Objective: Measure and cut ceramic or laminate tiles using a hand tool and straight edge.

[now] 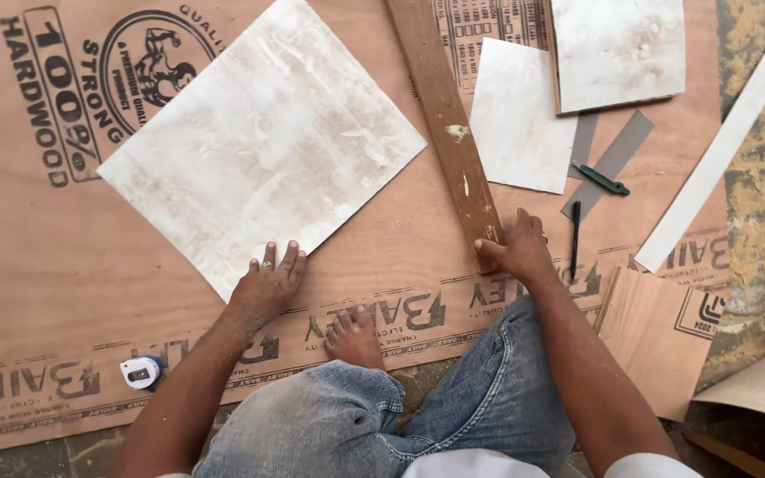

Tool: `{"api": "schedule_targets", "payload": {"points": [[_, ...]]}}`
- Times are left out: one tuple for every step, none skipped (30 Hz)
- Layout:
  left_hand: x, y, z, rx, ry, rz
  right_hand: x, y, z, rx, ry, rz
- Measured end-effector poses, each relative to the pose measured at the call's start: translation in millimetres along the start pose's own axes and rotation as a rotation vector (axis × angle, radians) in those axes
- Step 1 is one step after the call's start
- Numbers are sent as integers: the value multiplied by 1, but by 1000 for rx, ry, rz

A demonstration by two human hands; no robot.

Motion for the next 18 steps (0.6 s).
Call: {"api": "schedule_targets", "payload": {"points": [[-1, 1, -3, -4, 36, 18, -27, 3, 3, -14, 36, 11], [0, 2, -6, -6, 5, 29, -52, 6, 8, -69, -36, 114], [3, 1, -5, -13, -28, 47, -74, 7, 19, -128, -110, 224], [2, 7, -5, -21, 5, 71, -65, 4, 13, -145, -75, 243], [2, 11, -1, -20, -7, 92, -56, 0, 10, -83, -40, 215], [1, 15, 3, -17, -18, 112, -48, -3, 6, -23, -4, 184], [-2, 13, 2, -20, 13, 133, -50, 2, 8, -37, 29, 199], [-3, 11, 0, -21, -14, 136, -51, 8, 9, -18, 47, 101], [0, 9, -1, -24, -59, 138, -47, 15, 19, -3, 45, 2], [1, 12, -4, -31, -45, 159, -58, 23, 29, -21, 58, 16], [-2, 19, -9, -34, -77, 170, -70, 32, 38, 10, 92, -5], [-4, 26, -15, -36, -109, 182, -82, 42, 48, 41, 125, -26], [-6, 29, -24, -28, -107, 179, -88, 42, 56, 49, 129, -25], [-8, 34, -33, 35, -118, 163, -92, 41, 63, 21, 66, -61], [-10, 41, -45, 102, -136, 144, -95, 42, 70, 0, -1, -99], [-15, 48, -51, 114, -140, 138, -97, 37, 78, 14, -2, -98], [-14, 53, -56, 136, -146, 113, -96, 32, 91, 5, 21, -116], [-13, 58, -62, 158, -152, 89, -95, 27, 103, -5, 43, -134]]}}
Point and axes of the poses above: each hand's wrist, its own z-axis away from the middle knuckle, its own y-axis out of the back of the hand, x = y × z, the point moved 2 cm from there along -z, towards the middle knuckle, and after that the axes turned 3 degrees about -z, right-handed, at the moved point
